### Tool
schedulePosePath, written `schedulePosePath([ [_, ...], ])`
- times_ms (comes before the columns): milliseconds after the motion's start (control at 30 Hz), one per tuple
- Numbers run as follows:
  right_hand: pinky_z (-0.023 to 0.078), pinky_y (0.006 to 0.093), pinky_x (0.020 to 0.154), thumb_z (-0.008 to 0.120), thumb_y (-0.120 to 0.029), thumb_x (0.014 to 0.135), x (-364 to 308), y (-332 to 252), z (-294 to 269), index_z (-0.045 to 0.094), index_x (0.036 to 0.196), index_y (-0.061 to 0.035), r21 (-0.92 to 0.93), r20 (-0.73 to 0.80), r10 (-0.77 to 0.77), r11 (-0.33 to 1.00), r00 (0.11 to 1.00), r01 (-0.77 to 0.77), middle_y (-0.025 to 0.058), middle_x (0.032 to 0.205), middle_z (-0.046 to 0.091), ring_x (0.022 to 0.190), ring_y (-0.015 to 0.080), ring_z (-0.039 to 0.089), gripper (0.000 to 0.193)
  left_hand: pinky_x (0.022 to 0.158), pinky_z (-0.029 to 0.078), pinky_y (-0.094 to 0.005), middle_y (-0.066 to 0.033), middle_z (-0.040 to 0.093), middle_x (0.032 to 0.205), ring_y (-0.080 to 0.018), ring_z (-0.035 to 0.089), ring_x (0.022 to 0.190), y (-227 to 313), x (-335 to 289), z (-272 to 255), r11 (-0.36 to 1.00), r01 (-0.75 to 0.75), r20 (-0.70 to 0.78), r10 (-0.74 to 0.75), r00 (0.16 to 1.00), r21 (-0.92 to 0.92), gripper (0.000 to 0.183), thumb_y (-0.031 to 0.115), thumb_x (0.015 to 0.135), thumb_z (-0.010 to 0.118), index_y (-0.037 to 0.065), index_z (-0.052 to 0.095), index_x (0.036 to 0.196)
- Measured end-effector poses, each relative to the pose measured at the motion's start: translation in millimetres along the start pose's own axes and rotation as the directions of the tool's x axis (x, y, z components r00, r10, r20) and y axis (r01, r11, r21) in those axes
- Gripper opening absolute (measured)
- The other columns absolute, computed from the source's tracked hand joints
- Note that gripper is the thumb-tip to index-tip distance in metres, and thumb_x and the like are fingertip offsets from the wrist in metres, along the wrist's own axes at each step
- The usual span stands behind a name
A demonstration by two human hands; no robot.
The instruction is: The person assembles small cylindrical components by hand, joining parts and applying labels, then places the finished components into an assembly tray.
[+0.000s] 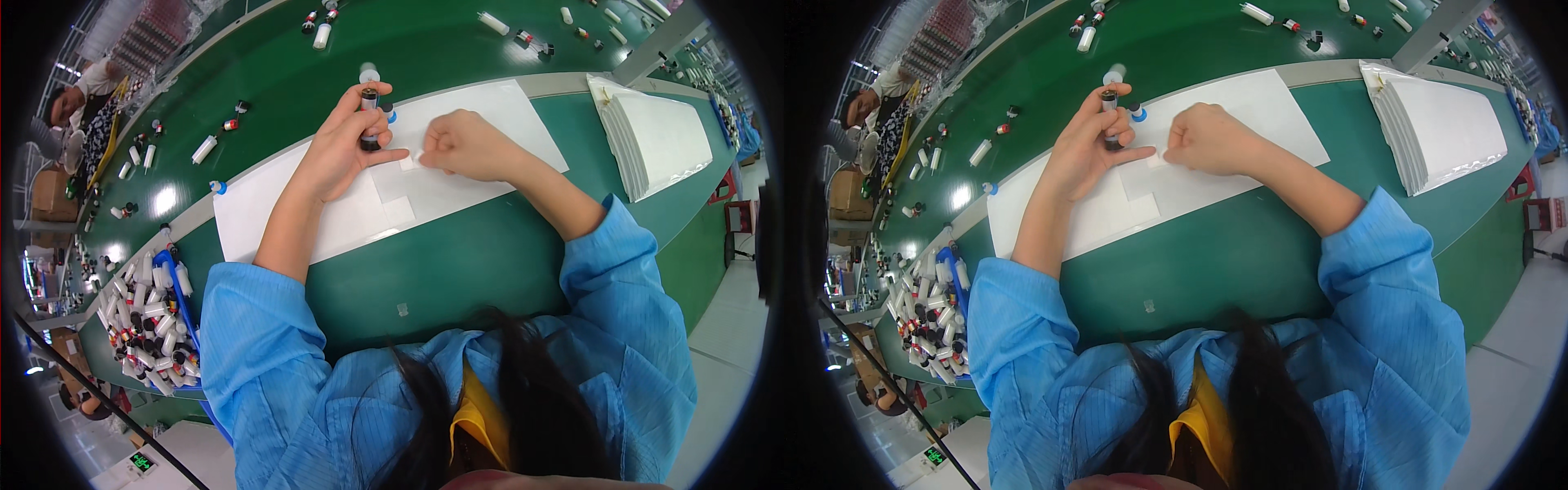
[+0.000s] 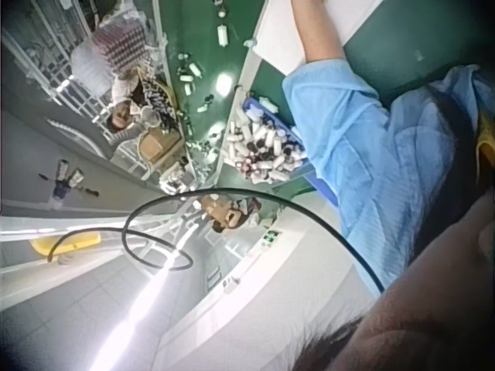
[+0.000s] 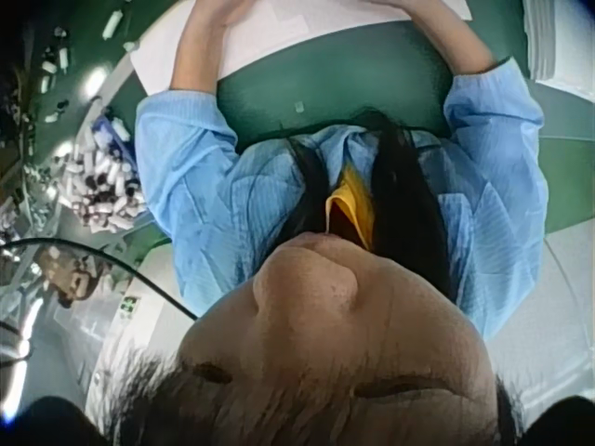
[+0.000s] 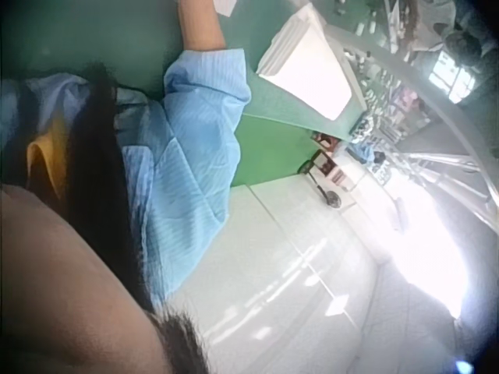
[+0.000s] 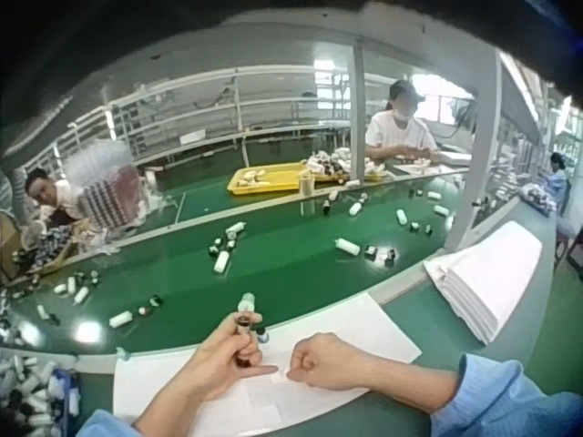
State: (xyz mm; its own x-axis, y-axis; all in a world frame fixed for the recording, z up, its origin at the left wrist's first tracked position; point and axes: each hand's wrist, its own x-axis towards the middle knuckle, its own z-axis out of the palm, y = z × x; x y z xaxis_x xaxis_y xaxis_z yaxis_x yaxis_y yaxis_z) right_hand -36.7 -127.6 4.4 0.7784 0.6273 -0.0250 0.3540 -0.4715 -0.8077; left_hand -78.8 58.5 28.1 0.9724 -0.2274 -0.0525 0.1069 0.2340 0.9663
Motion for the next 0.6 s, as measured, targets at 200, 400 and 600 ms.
schedulePosePath([
  [200,0.038,0.02,0.056,0.061,-0.017,0.08,-17,-4,-47,0.055,0.079,-0.0076,0.782,0.021,-0.147,0.619,0.989,0.076,0.0014,0.067,0.055,0.06,0.0067,0.049,0.011,0.083,0.047,-0.0467,0.0004,0.033,0.071,-0.0105,0.04,0.068,-5,-4,-4,0.994,-0.064,-0.018,0.062,0.998,-0.086,0.034,0.009,0.086,0.036,0.007,0.036,0.119],
  [400,0.042,0.0212,0.063,0.059,-0.018,0.082,17,-40,16,0.053,0.079,-0.008,0.895,-0.239,-0.223,0.328,0.945,0.303,0.0023,0.07,0.057,0.064,0.0075,0.052,0.012,0.086,0.045,-0.0441,-0.0004,0.034,0.073,-0.012,0.042,0.071,4,-3,14,0.962,-0.151,0.019,0.16,0.987,-0.226,0.036,0.008,0.085,0.033,0.009,0.034,0.121],
  [600,0.042,0.0211,0.065,0.059,-0.018,0.082,26,-41,26,0.052,0.081,-0.0071,0.896,-0.222,-0.114,0.368,0.968,0.249,0.0031,0.071,0.058,0.065,0.0082,0.054,0.013,0.089,0.041,-0.0429,-0.0011,0.039,0.077,-0.0121,0.044,0.075,-1,-4,7,0.953,-0.213,-0.012,0.216,0.976,-0.216,0.04,0.008,0.084,0.034,0.009,0.033,0.124],
])
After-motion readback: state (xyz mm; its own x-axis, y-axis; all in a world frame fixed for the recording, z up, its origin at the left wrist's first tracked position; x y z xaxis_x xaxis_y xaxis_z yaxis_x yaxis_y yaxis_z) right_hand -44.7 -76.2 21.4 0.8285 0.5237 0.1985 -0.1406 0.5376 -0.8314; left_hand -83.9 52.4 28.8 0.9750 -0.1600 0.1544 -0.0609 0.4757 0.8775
